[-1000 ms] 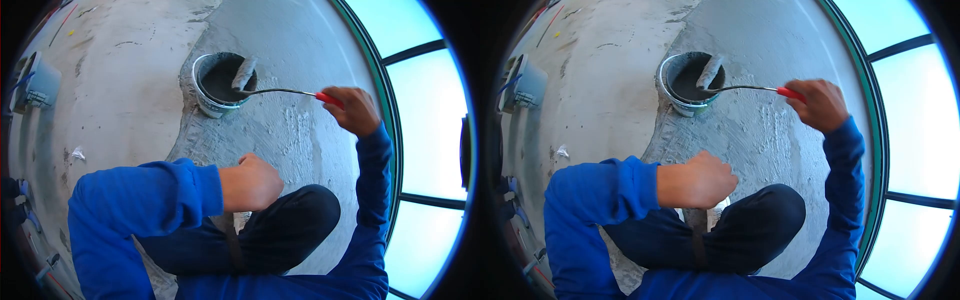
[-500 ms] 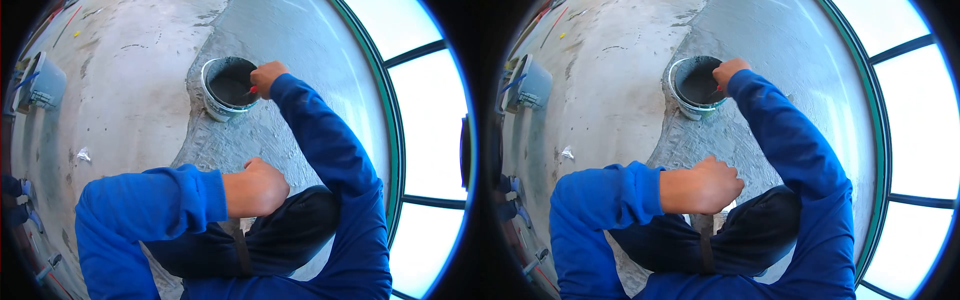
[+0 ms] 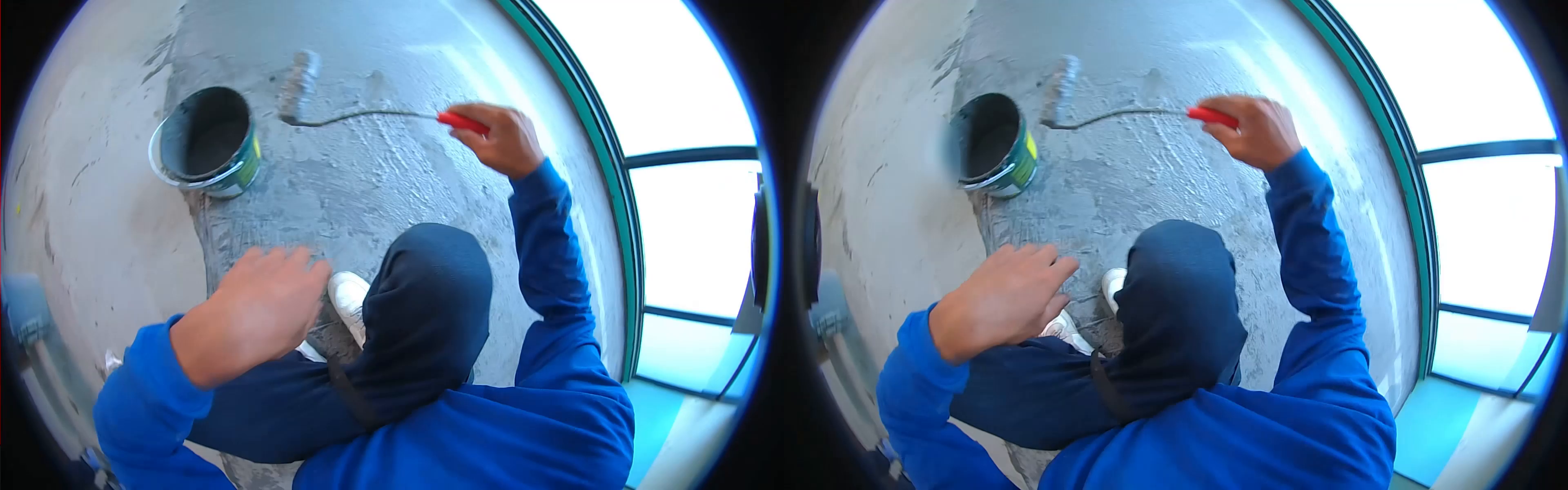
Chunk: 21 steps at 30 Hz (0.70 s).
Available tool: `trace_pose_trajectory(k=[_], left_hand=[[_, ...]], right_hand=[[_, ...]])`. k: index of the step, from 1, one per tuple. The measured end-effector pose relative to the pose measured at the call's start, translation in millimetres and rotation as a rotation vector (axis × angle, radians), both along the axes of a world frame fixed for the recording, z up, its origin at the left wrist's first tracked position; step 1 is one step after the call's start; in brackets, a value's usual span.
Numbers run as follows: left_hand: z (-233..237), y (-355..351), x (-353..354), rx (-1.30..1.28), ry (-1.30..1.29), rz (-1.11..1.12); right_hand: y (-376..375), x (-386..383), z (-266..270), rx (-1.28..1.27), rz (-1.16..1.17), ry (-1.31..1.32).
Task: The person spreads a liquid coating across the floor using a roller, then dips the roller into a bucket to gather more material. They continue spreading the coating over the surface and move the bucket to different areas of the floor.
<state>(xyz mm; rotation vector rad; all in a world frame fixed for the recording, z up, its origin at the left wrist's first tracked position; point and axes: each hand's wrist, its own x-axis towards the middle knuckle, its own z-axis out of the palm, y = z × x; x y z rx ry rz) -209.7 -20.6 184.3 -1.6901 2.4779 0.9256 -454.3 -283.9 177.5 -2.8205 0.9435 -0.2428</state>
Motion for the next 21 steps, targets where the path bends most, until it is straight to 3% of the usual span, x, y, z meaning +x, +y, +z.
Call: trace_pose_trajectory(k=[7,13,21], left_hand=[[-8.7,-13.8,-4.8,0.075,-0.046,0.013],[-12.9,-23.0,-8.3,0.092,-0.048,0.017],[-0.8,-25.8,-17.9,0.088,-0.044,-0.007]], right_hand=[[12.9,-166.8,-114.5,0.135,-0.467,0.05],[33.7,-230.5,-219.9,0.138,-0.659,0.09],[179.4,-372.4,-291.1,0.342,-0.825,0.117]])
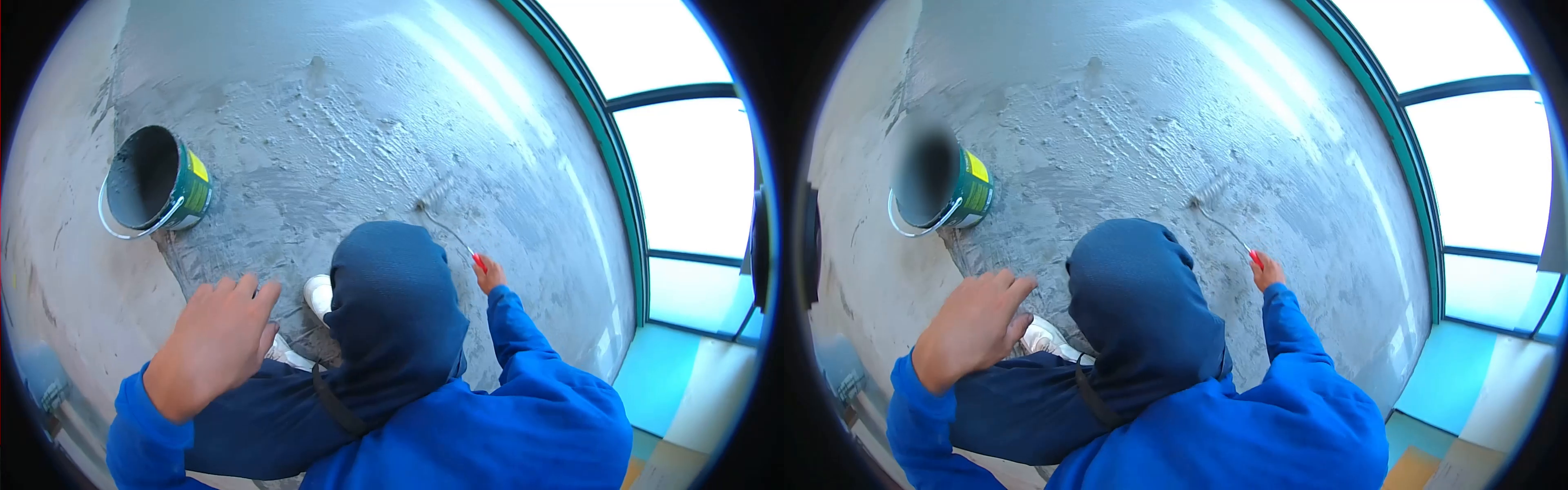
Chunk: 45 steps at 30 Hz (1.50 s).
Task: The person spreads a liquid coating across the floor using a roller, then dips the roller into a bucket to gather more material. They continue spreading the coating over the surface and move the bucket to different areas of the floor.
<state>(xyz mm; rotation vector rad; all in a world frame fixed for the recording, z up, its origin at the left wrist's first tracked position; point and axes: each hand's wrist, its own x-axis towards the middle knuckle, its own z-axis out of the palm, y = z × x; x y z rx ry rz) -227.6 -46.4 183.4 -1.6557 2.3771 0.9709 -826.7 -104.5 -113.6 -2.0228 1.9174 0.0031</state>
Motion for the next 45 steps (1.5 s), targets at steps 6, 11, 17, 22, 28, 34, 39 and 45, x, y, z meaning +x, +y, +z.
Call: trace_pose_trajectory(k=[6,11,17,22,28,34,39,45], left_hand=[[6.1,-0.1,-5.2,0.01,-0.005,-0.076],[6.7,7.9,1.1,-0.012,0.072,-0.015],[-3.1,22.8,9.4,-0.125,0.051,-0.036],[-9.4,19.7,6.4,-0.03,0.016,0.042],[-12.9,18.8,5.9,-0.07,-0.027,0.056],[-7.6,20.9,14.0,-0.078,-0.006,0.052],[-8.1,32.9,15.1,-0.204,0.006,0.092],[-19.9,37.6,14.8,-0.335,0.055,0.077]], right_hand=[[59.7,-49.6,63.0,0.178,-0.191,0.125],[-12.5,6.8,118.4,-0.088,-0.024,0.016],[-154.7,175.7,217.3,-0.359,0.486,-0.145],[-209.2,359.6,299.5,-0.533,1.013,-0.126],[-205.9,535.2,322.5,-0.568,1.438,0.114],[-153.2,667.7,288.8,-0.439,1.559,0.538],[-113.3,717.9,232.9,-0.505,1.617,0.525],[-115.7,713.7,213.3,-0.494,1.595,0.529]])
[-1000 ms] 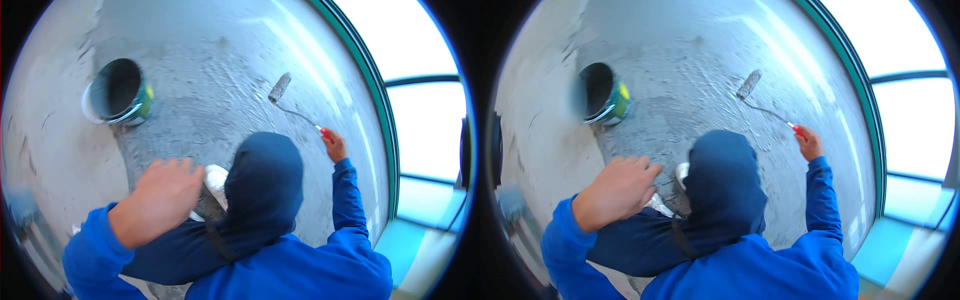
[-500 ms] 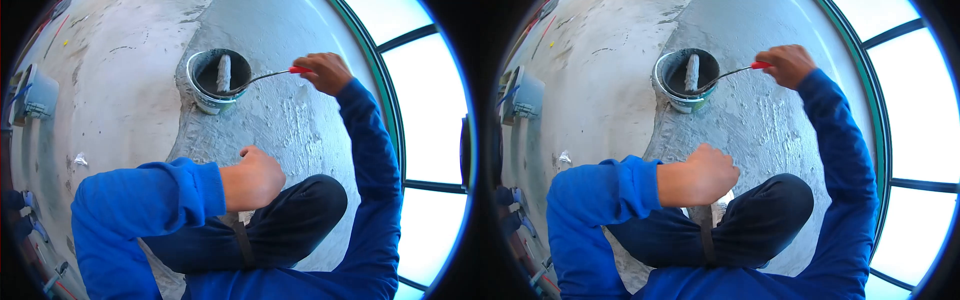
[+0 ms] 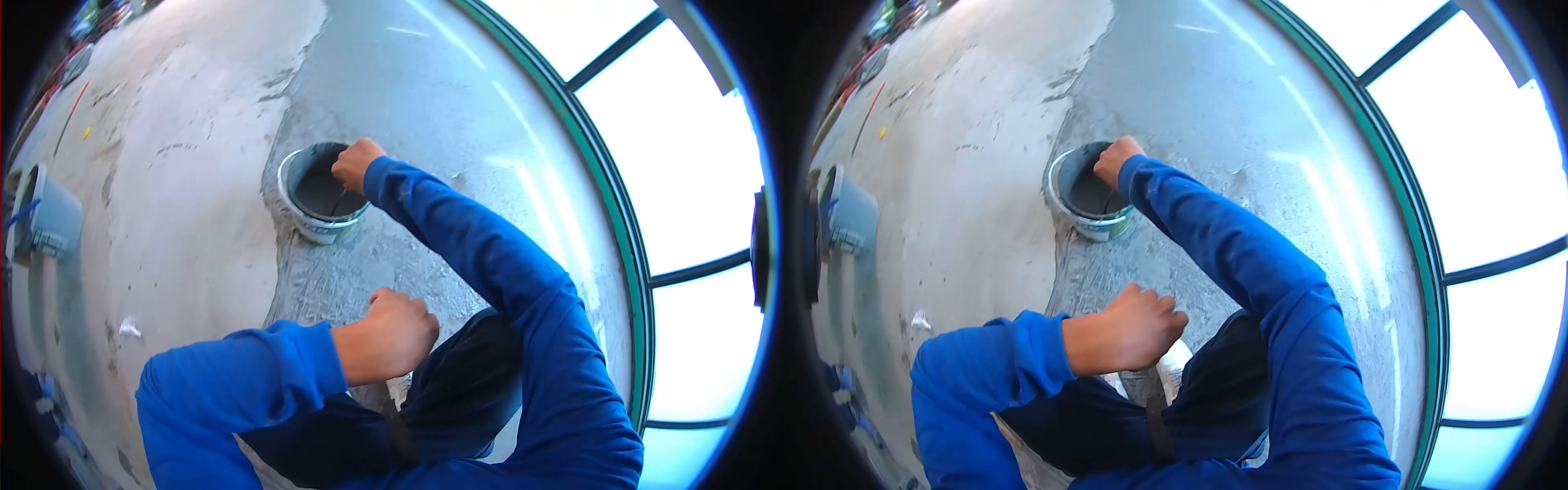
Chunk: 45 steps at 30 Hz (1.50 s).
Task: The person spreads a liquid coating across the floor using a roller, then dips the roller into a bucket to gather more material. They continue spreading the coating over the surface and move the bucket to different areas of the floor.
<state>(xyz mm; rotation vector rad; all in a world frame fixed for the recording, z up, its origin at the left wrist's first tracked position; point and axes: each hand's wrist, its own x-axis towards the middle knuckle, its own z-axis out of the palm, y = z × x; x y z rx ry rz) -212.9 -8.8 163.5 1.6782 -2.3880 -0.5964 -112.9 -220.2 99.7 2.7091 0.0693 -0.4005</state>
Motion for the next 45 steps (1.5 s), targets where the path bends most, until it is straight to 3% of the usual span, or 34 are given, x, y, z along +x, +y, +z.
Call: trace_pose_trajectory(k=[9,15,20,26,29,31,32,34,36,41,45], left_hand=[[14.5,-10.8,-0.1,0.221,-0.068,-0.091],[5.3,-11.5,0.6,0.222,-0.096,-0.049],[-3.4,-10.2,3.9,0.22,-0.08,-0.033],[-4.9,-17.7,1.1,0.311,-0.171,-0.028],[-7.8,-19.9,1.9,0.29,-0.166,-0.001],[-6.6,-20.1,3.7,0.286,-0.143,-0.011],[-5.9,-20.2,3.8,0.283,-0.128,-0.019],[-4.4,-21.4,3.6,0.294,-0.099,-0.028],[-4.6,-21.2,3.9,0.266,-0.064,-0.042],[-2.5,-17.7,2.2,0.184,-0.044,-0.091],[-2.6,-17.1,0.0,0.201,-0.047,-0.103]], right_hand=[[-42.1,-127.9,81.0,0.224,-0.106,-0.403],[-55.5,-236.7,104.5,0.42,-0.536,-0.638],[-65.9,-292.3,9.7,0.496,-0.71,-0.789],[-51.5,-316.5,-135.9,0.501,-0.859,-0.71],[-28.4,-332.3,-163.1,0.52,-0.967,-0.555],[-11.3,-368.2,-189.5,0.577,-0.965,-0.597],[0.8,-387.2,-190.6,0.603,-0.966,-0.616],[23.3,-431.1,-187.3,0.568,-1.158,-0.357],[45.7,-475.1,-183.4,0.562,-1.243,-0.256],[109.7,-586.6,-153.4,0.73,-1.165,-0.56],[88.1,-590.4,-138.1,0.742,-1.14,-0.57]])
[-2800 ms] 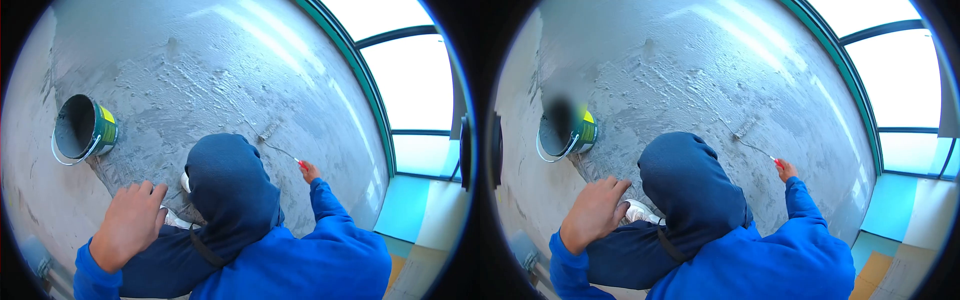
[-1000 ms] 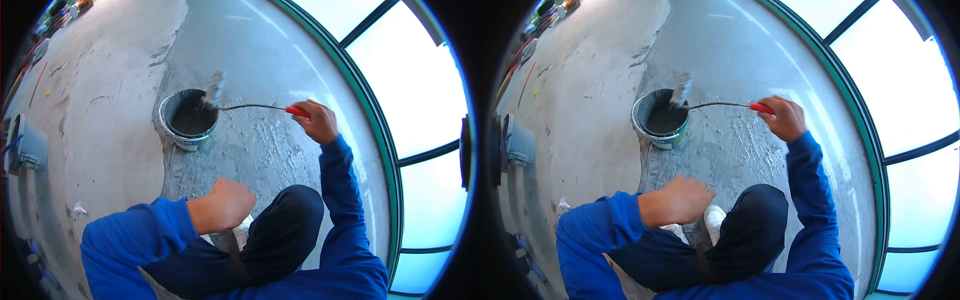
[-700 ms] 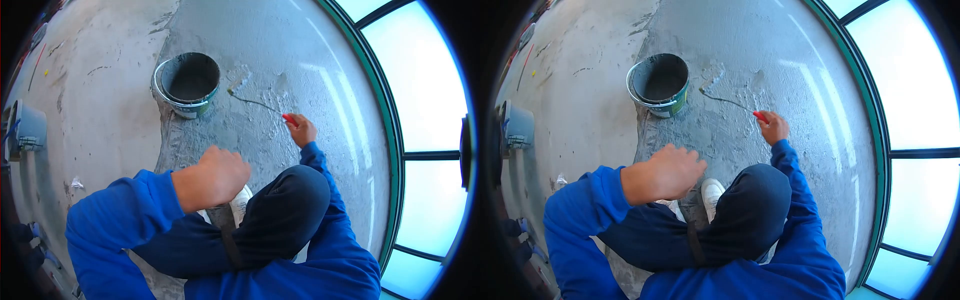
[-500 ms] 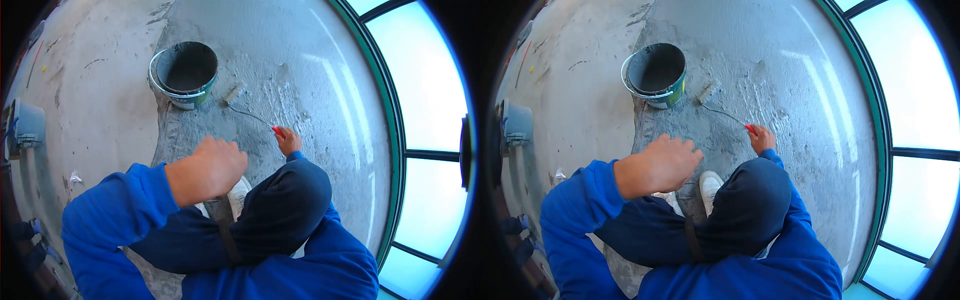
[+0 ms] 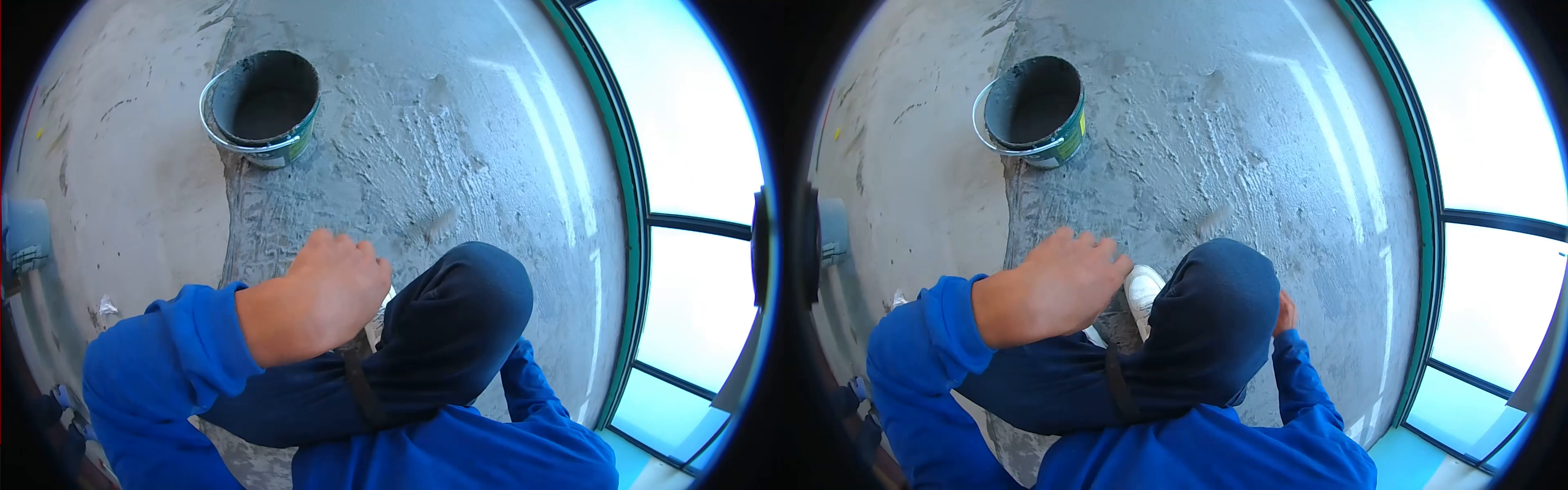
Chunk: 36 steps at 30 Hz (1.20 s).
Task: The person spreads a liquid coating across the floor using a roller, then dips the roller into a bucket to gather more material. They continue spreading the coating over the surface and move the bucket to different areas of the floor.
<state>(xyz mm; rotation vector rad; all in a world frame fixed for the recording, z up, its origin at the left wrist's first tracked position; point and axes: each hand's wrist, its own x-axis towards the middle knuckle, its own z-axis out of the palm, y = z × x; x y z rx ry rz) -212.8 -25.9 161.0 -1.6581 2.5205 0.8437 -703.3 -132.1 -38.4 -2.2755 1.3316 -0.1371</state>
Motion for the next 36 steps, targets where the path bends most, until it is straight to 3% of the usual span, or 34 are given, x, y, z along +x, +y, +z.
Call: trace_pose_trajectory(k=[1,3,4,7,13,17,21,27,32,36], left_hand=[[0.7,0.3,1.0,0.008,0.007,-0.001],[2.7,-2.5,2.0,0.074,0.015,0.009],[2.1,-5.7,-0.6,0.134,0.019,0.027],[1.6,-7.6,-1.3,0.232,-0.017,0.075],[0.9,-11.9,1.4,0.229,-0.043,0.084],[3.6,-11.6,5.0,0.198,-0.012,0.099],[1.1,-8.2,7.3,0.122,-0.002,0.109],[10.4,-4.1,5.9,0.12,-0.014,0.12],[16.1,-4.6,5.1,0.155,-0.018,0.107],[14.4,-2.4,-0.5,0.159,-0.022,0.102]], right_hand=[[-16.5,8.6,3.0,0.002,0.013,0.009],[-52.2,96.6,53.5,-0.179,0.031,-0.101],[-78.8,108.4,46.7,-0.258,-0.011,-0.177],[-131.8,219.5,131.2,-0.532,0.29,-0.143],[-171.1,387.9,244.9,-0.589,0.783,0.04],[-153.4,480.3,238.6,-0.721,0.981,0.305],[-122.6,561.1,199.0,-0.77,1.15,0.602],[-94.7,598.4,122.8,-0.846,1.176,0.515],[-103.2,572.0,150.6,-0.818,1.126,0.586],[-125.3,506.6,189.5,-0.797,0.975,0.395]])
